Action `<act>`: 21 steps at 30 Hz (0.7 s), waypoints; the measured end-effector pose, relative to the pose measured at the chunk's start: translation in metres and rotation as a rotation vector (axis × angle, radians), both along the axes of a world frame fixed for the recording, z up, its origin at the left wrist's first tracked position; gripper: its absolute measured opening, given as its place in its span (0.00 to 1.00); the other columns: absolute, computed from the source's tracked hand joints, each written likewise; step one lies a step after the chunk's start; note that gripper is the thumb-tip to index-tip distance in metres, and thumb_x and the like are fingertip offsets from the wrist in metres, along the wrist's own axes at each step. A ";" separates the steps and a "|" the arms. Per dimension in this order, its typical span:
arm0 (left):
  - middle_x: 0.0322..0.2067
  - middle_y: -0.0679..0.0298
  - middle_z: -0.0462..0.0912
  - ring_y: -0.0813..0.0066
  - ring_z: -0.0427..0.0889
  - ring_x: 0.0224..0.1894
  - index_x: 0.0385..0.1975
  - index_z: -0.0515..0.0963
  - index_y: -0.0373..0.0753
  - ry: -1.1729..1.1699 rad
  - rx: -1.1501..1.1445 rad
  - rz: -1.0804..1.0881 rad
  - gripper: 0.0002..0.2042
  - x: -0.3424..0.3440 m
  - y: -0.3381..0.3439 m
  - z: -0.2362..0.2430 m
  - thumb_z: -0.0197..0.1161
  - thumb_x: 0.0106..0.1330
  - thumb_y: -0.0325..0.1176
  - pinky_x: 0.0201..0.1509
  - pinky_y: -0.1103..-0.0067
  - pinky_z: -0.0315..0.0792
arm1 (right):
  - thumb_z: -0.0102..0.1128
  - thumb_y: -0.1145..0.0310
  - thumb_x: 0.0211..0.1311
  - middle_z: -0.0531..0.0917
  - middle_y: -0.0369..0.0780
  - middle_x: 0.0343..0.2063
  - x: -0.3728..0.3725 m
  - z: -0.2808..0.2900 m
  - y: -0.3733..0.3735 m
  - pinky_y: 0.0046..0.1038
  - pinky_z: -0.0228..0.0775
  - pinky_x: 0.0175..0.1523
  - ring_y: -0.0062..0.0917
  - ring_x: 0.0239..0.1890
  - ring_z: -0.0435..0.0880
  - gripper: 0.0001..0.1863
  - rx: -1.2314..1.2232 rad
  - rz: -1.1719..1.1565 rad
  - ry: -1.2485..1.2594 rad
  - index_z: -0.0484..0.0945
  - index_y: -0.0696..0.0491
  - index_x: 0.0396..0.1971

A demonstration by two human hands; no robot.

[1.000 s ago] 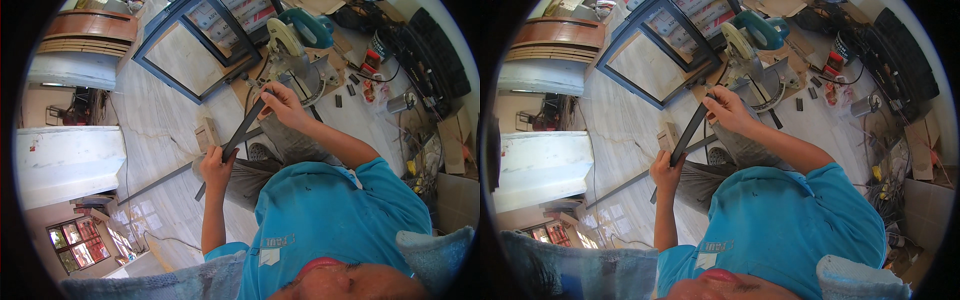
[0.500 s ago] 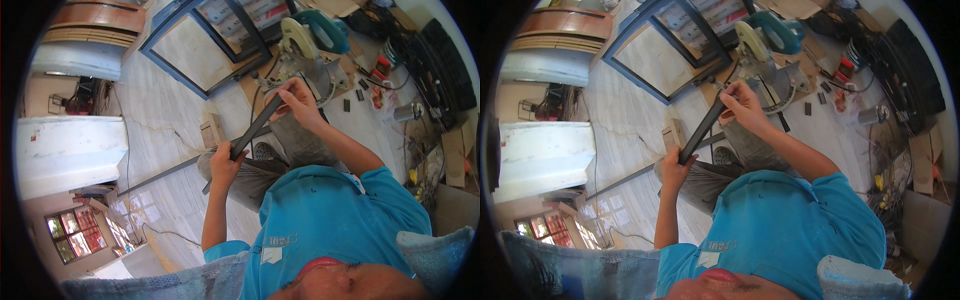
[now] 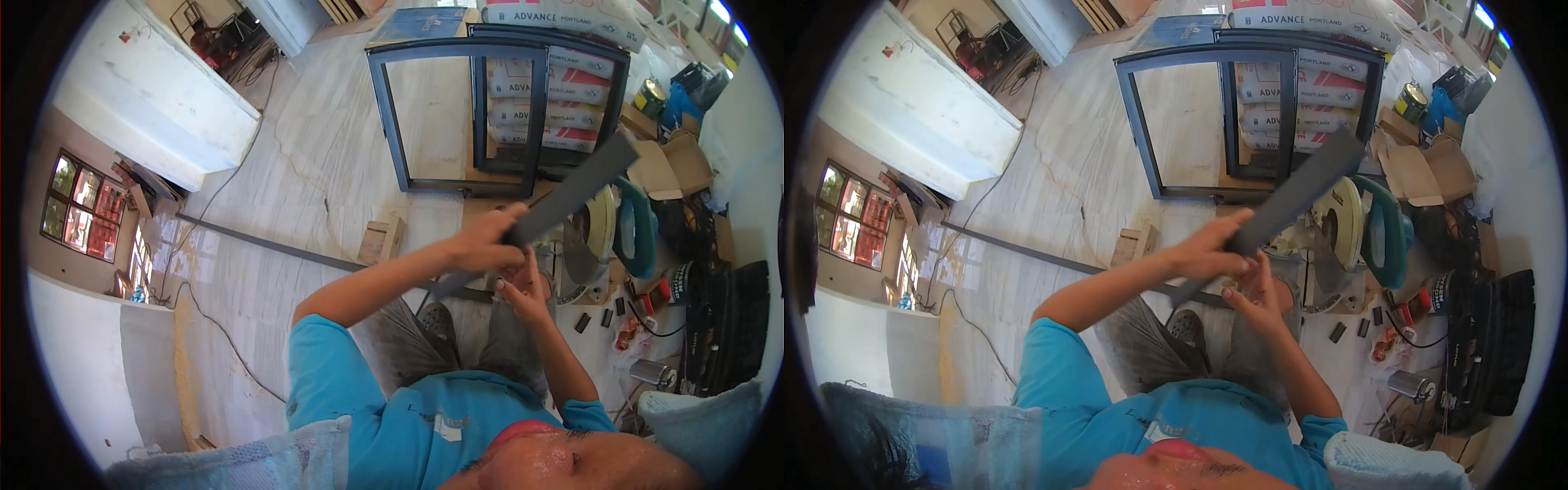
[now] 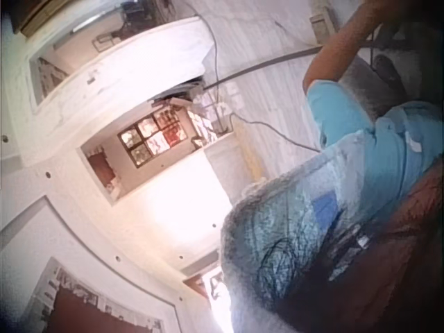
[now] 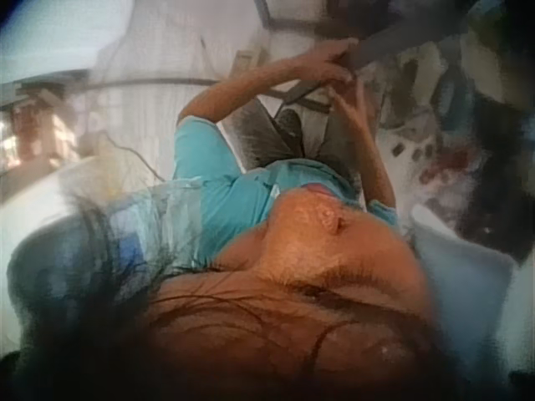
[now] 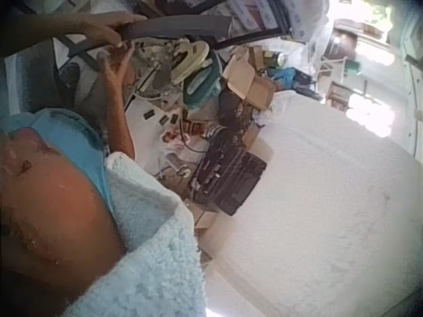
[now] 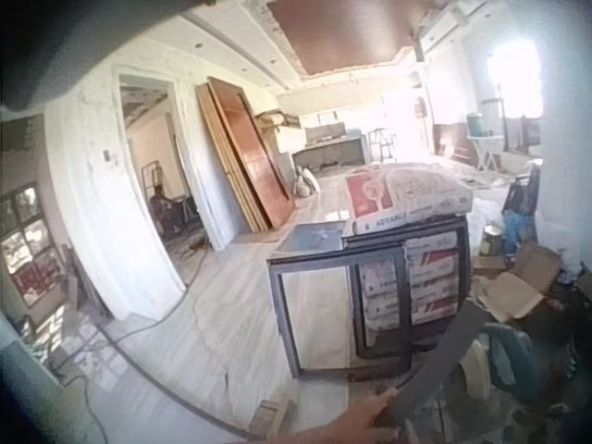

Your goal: Using a miter saw to cut metal profiles and assembling a frame.

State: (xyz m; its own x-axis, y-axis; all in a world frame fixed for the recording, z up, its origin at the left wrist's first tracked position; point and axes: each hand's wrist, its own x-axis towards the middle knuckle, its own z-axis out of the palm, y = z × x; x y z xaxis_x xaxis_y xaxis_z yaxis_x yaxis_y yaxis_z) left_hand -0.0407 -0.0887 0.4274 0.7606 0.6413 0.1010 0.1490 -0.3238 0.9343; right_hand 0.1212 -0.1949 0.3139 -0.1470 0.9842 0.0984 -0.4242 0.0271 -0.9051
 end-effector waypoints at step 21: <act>0.64 0.55 0.72 0.53 0.70 0.68 0.60 0.71 0.43 1.097 1.121 0.862 0.37 -0.060 0.436 -0.044 0.76 0.49 0.48 0.72 0.49 0.57 | 0.54 0.75 0.67 0.79 0.39 0.38 0.063 0.028 -0.023 0.25 0.75 0.41 0.20 0.33 0.80 0.27 -0.369 -0.030 -0.103 0.63 0.60 0.65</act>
